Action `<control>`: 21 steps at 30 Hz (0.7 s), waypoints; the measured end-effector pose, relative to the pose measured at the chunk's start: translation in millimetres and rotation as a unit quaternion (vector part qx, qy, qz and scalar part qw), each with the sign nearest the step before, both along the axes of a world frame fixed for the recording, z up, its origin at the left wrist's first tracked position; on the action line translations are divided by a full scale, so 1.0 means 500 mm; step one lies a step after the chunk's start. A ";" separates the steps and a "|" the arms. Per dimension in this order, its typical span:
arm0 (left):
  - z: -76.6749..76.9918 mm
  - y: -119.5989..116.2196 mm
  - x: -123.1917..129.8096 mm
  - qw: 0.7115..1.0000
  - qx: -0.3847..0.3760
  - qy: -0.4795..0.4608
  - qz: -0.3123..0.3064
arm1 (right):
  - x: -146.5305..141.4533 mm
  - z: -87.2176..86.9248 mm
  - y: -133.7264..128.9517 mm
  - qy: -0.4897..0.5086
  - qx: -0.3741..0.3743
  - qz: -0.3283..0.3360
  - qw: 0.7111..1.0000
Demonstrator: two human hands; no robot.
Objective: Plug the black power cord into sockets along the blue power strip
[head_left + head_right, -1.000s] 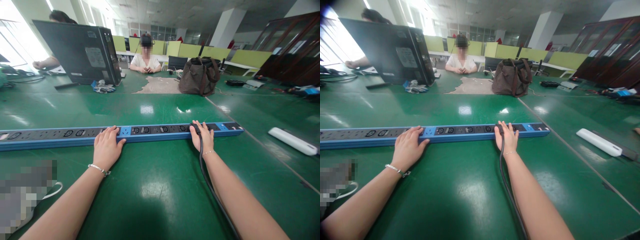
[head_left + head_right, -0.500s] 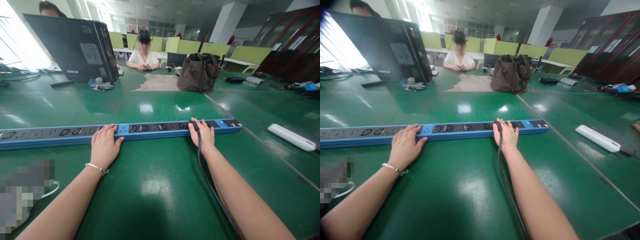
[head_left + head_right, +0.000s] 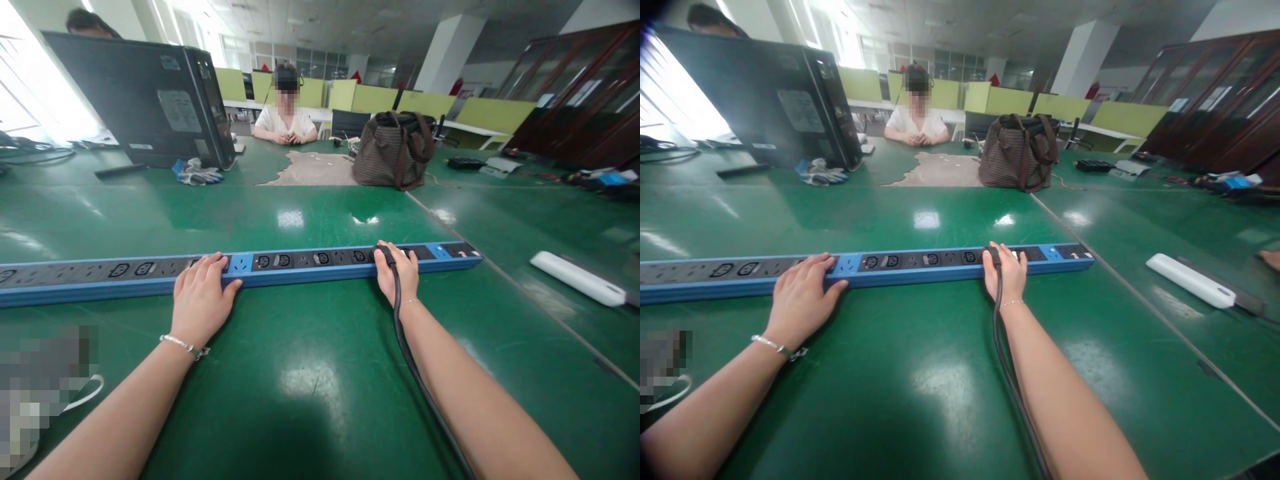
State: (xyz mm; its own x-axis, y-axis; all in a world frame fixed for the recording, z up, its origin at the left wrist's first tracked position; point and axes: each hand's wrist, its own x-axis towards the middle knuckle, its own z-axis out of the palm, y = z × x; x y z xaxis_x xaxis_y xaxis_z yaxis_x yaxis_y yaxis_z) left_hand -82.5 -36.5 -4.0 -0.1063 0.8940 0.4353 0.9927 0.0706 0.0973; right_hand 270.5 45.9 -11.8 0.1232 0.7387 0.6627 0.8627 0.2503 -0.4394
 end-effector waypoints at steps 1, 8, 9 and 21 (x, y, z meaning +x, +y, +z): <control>0.000 0.000 0.000 1.000 0.001 0.000 -0.002 | 0.001 0.002 0.002 0.037 0.014 0.003 0.999; -0.001 0.000 -0.004 1.000 0.001 0.008 -0.005 | 0.112 0.022 0.027 0.236 0.083 0.005 0.968; -0.001 0.000 -0.005 1.000 -0.001 0.009 -0.005 | 0.140 0.023 0.030 0.234 0.082 -0.003 0.969; -0.005 0.003 -0.012 1.000 0.000 0.020 -0.003 | 0.257 0.008 0.050 0.068 -0.045 -0.029 0.996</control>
